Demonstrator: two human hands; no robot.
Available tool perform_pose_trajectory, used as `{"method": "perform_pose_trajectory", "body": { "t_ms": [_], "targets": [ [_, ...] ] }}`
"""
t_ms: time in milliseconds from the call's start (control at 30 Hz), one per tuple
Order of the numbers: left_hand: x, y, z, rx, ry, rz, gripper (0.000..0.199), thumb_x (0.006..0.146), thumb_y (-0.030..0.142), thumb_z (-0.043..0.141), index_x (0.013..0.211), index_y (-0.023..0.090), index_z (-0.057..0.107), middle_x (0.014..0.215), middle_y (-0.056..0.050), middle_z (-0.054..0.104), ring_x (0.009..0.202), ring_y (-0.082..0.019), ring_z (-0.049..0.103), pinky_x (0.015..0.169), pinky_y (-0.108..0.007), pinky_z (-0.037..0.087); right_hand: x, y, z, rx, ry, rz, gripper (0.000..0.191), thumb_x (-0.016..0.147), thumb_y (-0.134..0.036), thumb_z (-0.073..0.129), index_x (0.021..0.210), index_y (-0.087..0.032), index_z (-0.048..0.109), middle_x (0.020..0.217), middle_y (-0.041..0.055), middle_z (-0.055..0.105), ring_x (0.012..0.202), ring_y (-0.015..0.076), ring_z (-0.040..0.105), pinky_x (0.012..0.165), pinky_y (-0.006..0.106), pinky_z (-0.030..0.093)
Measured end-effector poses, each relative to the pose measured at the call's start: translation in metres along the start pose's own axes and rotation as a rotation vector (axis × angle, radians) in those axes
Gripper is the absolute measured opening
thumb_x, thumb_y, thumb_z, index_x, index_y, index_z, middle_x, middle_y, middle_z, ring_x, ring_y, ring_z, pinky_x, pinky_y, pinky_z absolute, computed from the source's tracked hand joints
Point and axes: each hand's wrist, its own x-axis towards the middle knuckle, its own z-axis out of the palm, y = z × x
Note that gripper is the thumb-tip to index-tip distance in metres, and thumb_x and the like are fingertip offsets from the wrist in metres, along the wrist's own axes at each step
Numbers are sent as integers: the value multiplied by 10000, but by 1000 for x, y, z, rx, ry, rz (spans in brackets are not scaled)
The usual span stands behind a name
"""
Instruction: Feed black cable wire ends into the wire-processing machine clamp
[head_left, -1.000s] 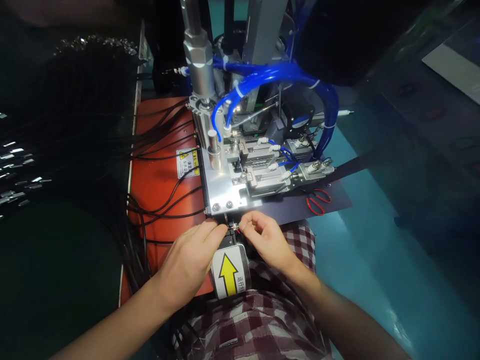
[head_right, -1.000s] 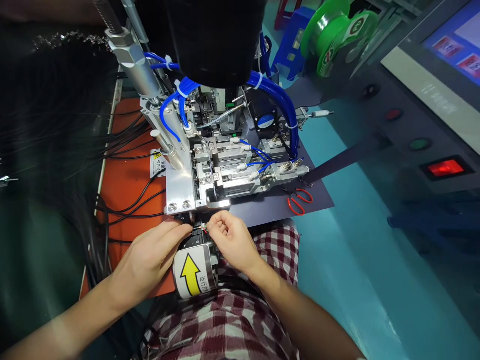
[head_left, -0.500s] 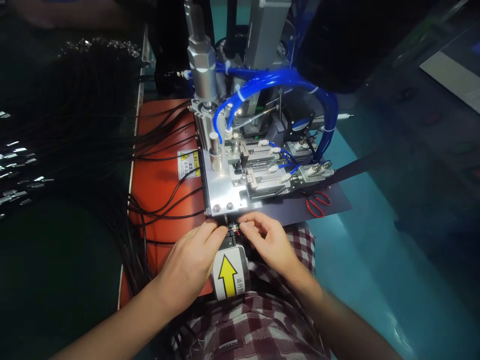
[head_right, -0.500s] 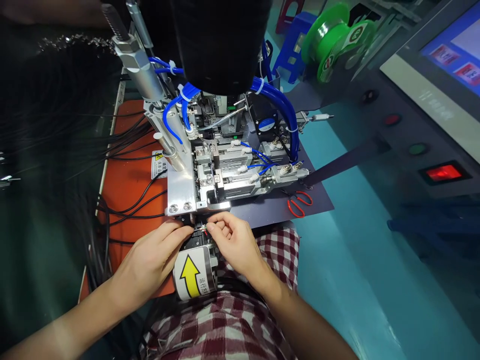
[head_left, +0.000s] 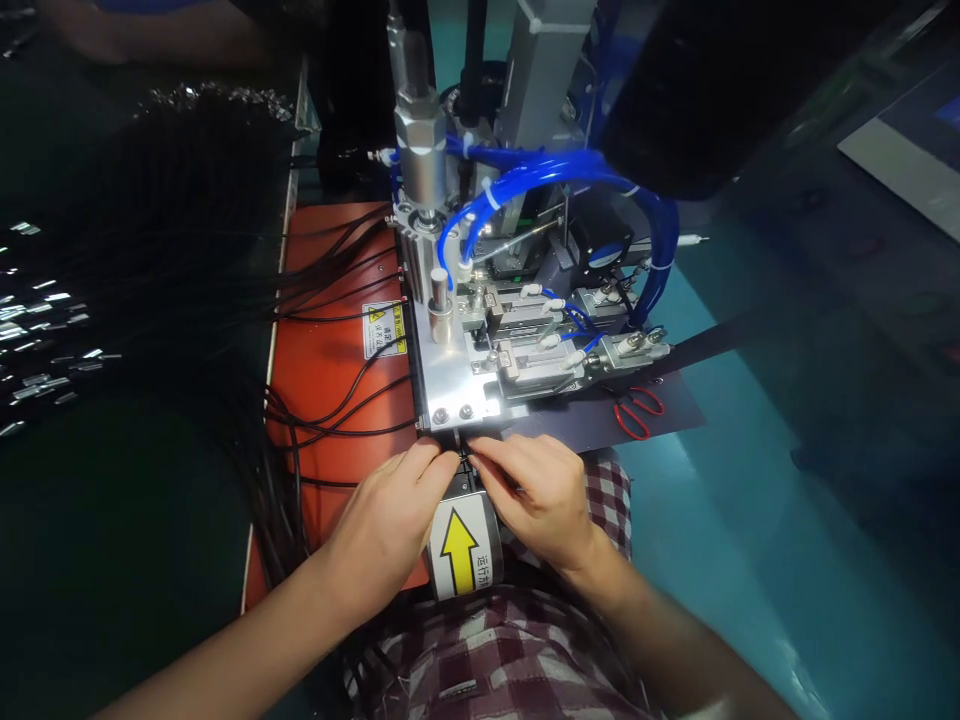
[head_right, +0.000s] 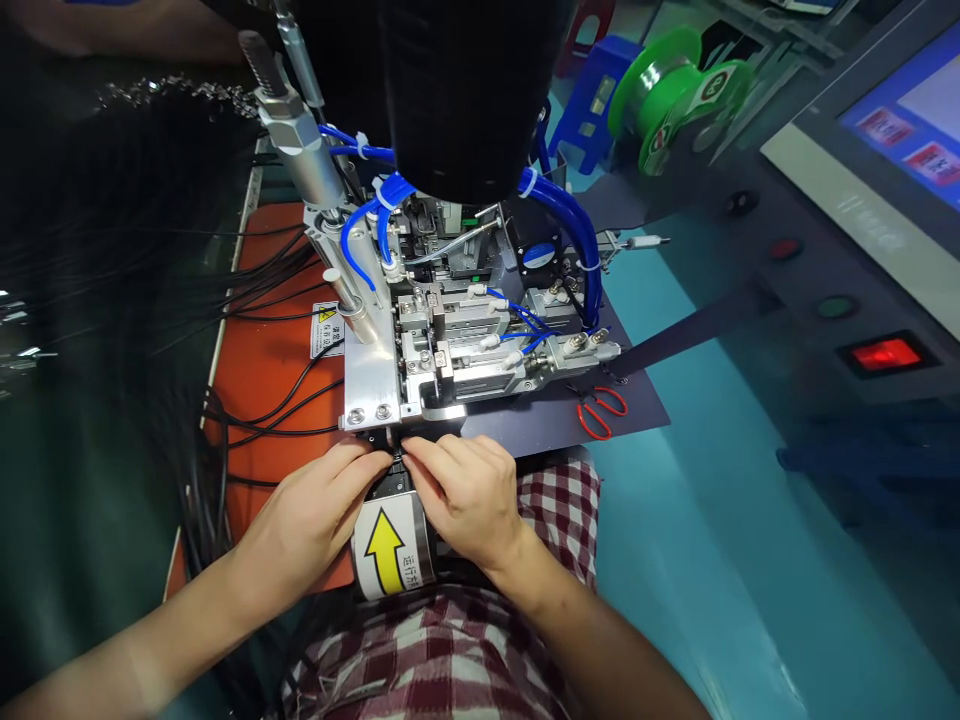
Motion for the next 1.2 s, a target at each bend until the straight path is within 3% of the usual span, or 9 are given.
{"method": "perform_pose_trajectory", "body": {
  "t_ms": [267,433,600,800,1000,1200],
  "targets": [
    [0,-1,0,-22,-4,-4,214,855,54,425,976,118,591,863,-86,574,747,-216,579,646,-341,527,-2,0,2,119,20,66,196,873,-223,549,1035,-178,648,860,51,722,688,174,622,642,314,394],
    [-1,0,0,-7,-3,-10,221,864,64,408,973,121,592,858,-86,576,743,-209,580,650,-333,529,-4,0,0,39,-20,23,181,883,-226,532,999,-195,667,739,31,702,633,167,595,608,320,360],
    [-1,1,0,-8,-16,-19,215,855,57,417,956,131,592,865,-84,579,754,-212,584,658,-335,531,0,0,-1,91,-39,44,213,893,-230,510,1061,-177,630,907,50,721,710,175,624,654,317,389],
    [0,0,-1,7,-27,-27,219,851,49,418,959,131,590,875,-87,583,761,-213,588,661,-333,530,1,1,-4,-67,-40,-71,212,896,-241,509,1025,-168,661,672,34,665,586,158,553,581,315,323],
    [2,1,0,41,-33,-23,234,837,39,425,975,135,588,845,-74,580,740,-207,587,649,-322,524,-7,4,-3,-123,6,-113,225,894,-211,506,1051,-160,659,645,32,652,573,152,531,572,320,312],
    [1,2,0,17,-40,-45,228,839,35,428,950,143,596,846,-71,577,736,-198,582,649,-308,522,-13,7,-5,-35,2,-57,203,880,-180,522,1021,-160,667,681,40,676,589,157,554,576,319,346]
  ]
}}
